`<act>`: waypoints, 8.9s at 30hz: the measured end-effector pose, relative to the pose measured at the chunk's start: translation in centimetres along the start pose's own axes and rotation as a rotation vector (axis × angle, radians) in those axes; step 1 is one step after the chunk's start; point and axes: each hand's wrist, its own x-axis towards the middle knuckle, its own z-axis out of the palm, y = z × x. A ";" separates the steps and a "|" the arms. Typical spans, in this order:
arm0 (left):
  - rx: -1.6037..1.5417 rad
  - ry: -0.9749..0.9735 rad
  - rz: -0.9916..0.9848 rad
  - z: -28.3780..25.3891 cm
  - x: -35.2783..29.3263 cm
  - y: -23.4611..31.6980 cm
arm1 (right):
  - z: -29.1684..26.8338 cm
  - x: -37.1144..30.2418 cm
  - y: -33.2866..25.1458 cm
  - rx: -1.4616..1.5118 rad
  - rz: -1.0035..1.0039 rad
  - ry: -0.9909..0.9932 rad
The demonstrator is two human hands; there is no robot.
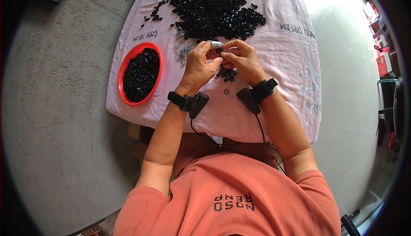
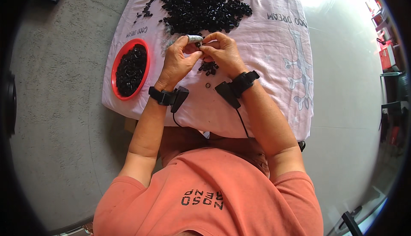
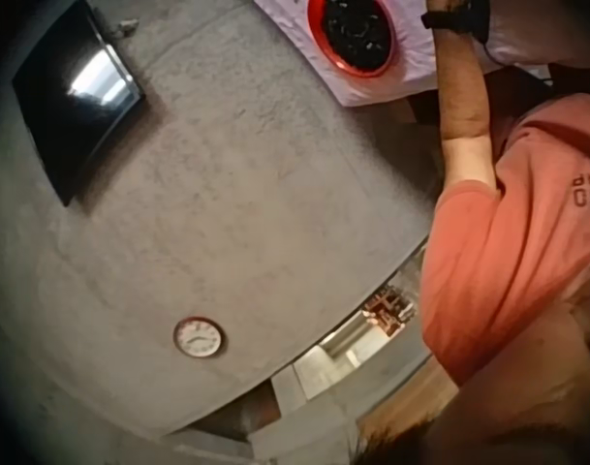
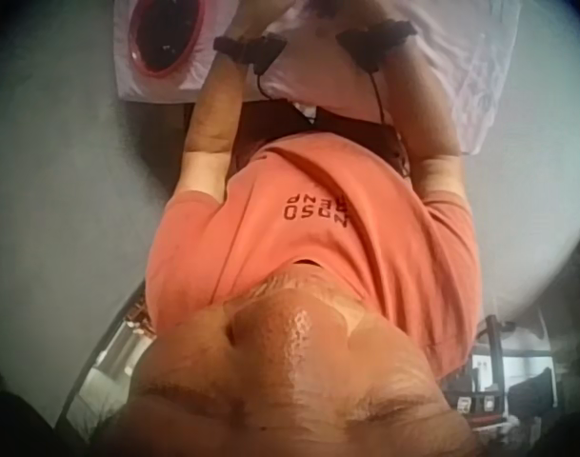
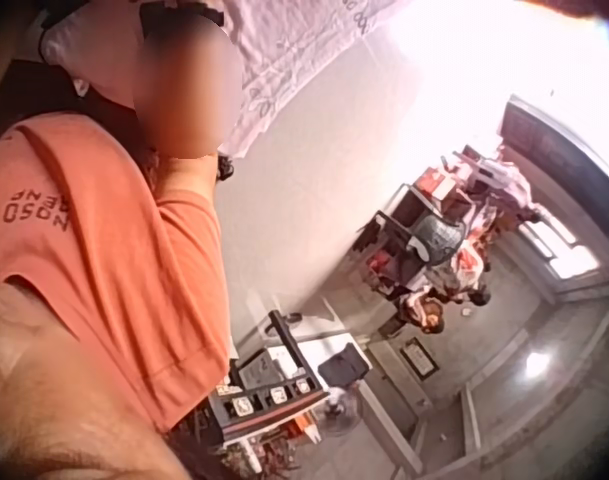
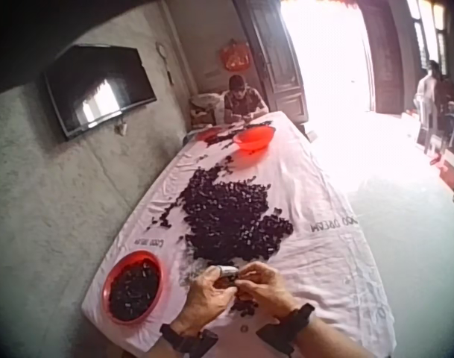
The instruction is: The recorder is assembling small black plastic components onto a metal base object at a table.
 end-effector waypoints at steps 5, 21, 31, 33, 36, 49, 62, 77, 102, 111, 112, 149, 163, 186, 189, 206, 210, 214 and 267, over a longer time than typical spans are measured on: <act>0.041 0.035 0.007 0.3 0.2 -0.2 | 0.2 -0.2 -0.5 0.021 0.002 -0.007; 0.153 0.077 0.015 0.5 0.1 -0.4 | 0.3 -0.4 -0.7 0.047 -0.008 -0.069; 0.187 0.043 0.056 0.0 -0.1 -0.2 | 0.1 0.1 0.6 0.080 -0.043 -0.115; 0.193 0.053 0.080 0.0 -0.1 -0.1 | 0.1 0.1 0.4 0.072 -0.052 -0.107; 0.178 0.081 0.129 0.2 -0.1 -0.3 | 0.2 0.0 0.4 0.091 -0.058 -0.104; 0.556 0.472 -0.058 -7.6 -2.5 -7.6 | -1.5 0.6 -0.5 0.093 -0.083 0.184; 0.461 0.319 -0.143 -4.6 -2.3 -6.1 | -1.4 0.6 -0.7 0.099 -0.095 0.264; 0.401 -0.022 0.067 2.2 2.0 -3.4 | -1.6 0.7 -0.3 0.094 -0.094 0.247; 0.331 -0.062 -0.068 0.8 1.0 -4.8 | -1.3 0.5 -0.8 0.088 -0.099 0.240; 0.382 -0.021 -0.029 0.3 1.0 -5.5 | -1.5 0.5 -0.4 0.071 -0.088 0.214; 0.339 -0.010 -0.044 0.2 1.0 -5.4 | -1.5 0.5 -0.5 0.068 -0.087 0.214; -0.067 0.278 -0.097 2.9 0.4 -1.2 | -0.1 -0.4 -1.1 0.143 0.109 -0.070; -0.346 0.319 -0.191 1.2 -0.3 -3.1 | -1.3 0.4 0.1 0.444 0.097 -0.145; 0.283 0.130 -0.225 -4.0 -1.8 -7.3 | -0.7 0.3 -0.4 0.354 0.092 -0.040; 0.330 0.117 -0.208 -3.2 -1.6 -6.2 | -0.8 0.3 -0.3 0.355 0.087 -0.043; 0.116 0.113 -0.207 -2.6 -1.5 -5.0 | -0.6 0.2 -0.1 0.258 0.090 -0.065; -0.220 0.153 -0.217 -2.3 -0.5 -0.8 | -0.5 0.0 -0.1 0.139 0.106 -0.101; -0.220 0.111 -0.200 -1.9 -0.1 -0.2 | -0.1 -0.2 -0.4 0.098 0.112 -0.127; 0.227 0.075 0.018 0.4 1.2 -3.1 | -1.7 0.5 -0.8 0.157 -0.075 0.106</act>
